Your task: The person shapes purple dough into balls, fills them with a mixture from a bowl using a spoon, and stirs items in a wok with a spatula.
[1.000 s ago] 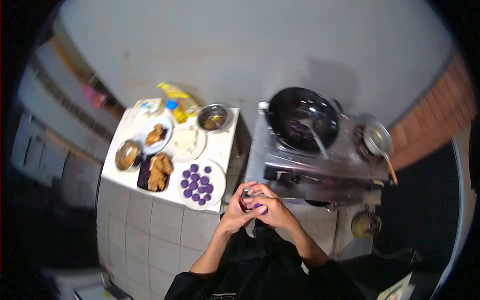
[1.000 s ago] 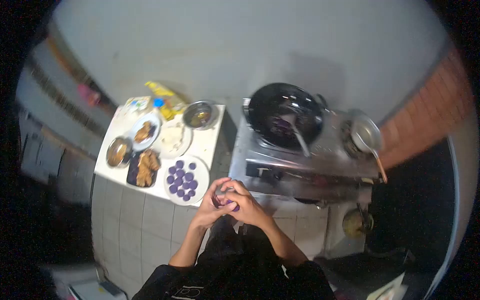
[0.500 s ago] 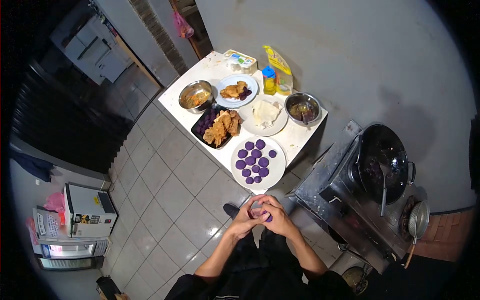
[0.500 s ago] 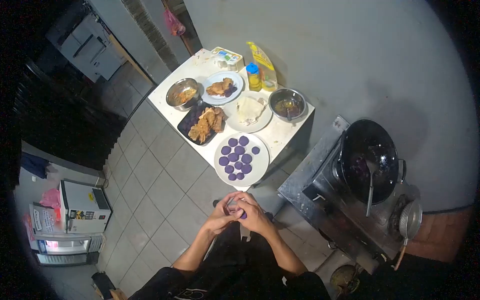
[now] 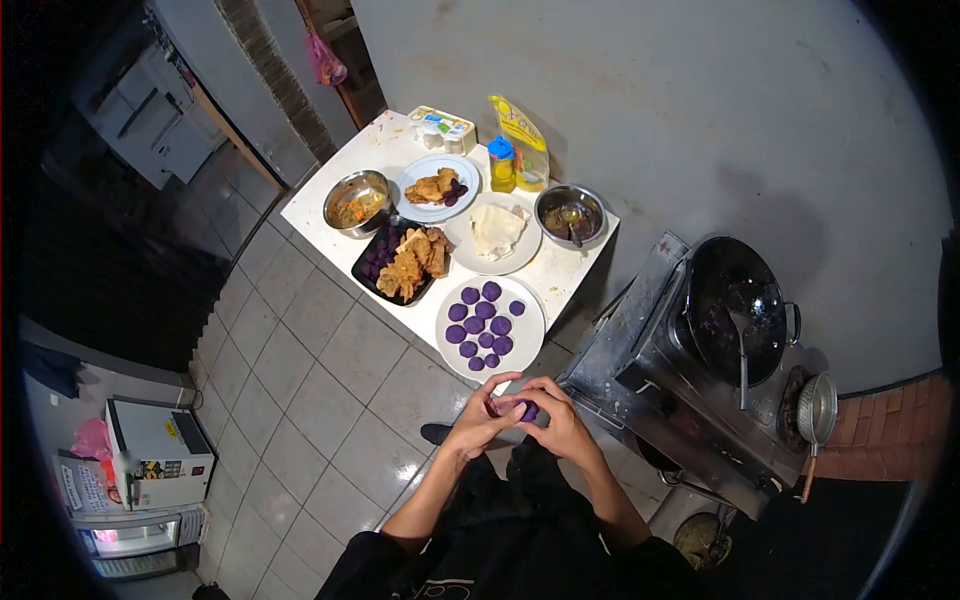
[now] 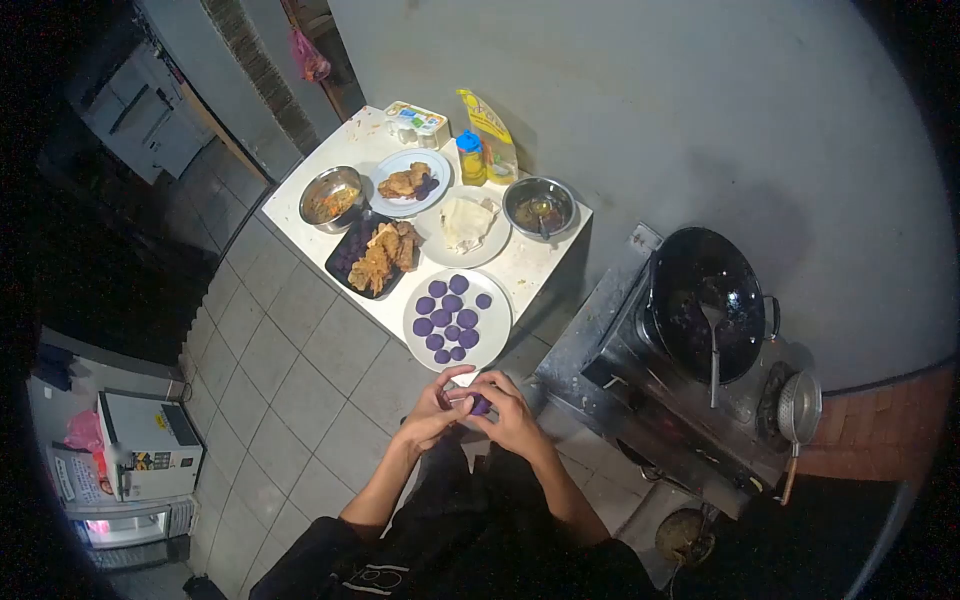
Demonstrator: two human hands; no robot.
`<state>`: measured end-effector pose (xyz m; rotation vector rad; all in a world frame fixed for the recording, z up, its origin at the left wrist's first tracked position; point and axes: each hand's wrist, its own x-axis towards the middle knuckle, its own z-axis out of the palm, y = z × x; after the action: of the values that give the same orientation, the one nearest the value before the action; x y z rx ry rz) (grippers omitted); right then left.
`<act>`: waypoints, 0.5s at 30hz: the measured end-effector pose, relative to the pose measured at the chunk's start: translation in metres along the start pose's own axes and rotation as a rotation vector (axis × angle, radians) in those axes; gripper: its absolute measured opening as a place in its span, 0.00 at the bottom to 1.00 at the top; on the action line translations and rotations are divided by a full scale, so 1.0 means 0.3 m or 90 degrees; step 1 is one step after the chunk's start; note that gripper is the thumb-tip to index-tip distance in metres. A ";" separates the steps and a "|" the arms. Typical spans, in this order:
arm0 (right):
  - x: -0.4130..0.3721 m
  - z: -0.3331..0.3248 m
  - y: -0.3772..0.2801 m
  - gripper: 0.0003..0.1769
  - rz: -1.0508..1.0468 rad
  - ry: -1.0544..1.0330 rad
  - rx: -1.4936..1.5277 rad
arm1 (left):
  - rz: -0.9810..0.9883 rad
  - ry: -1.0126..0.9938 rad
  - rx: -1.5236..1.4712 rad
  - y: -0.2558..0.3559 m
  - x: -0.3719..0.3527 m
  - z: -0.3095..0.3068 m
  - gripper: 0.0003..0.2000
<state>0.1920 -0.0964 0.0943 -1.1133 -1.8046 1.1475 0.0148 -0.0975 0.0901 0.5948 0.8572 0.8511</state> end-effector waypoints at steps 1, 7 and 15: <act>-0.003 -0.001 -0.003 0.24 0.004 0.008 0.000 | -0.001 -0.002 0.016 0.000 -0.001 -0.003 0.29; -0.034 -0.026 -0.017 0.26 -0.031 -0.010 0.009 | 0.018 -0.007 0.073 -0.034 -0.004 -0.006 0.29; -0.134 -0.058 0.038 0.24 -0.048 0.041 -0.014 | 0.018 -0.037 0.082 -0.114 -0.006 0.068 0.32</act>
<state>0.2255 -0.1252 0.0850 -1.0743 -1.7978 1.0389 0.0448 -0.1196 0.0763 0.7421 0.8571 0.8050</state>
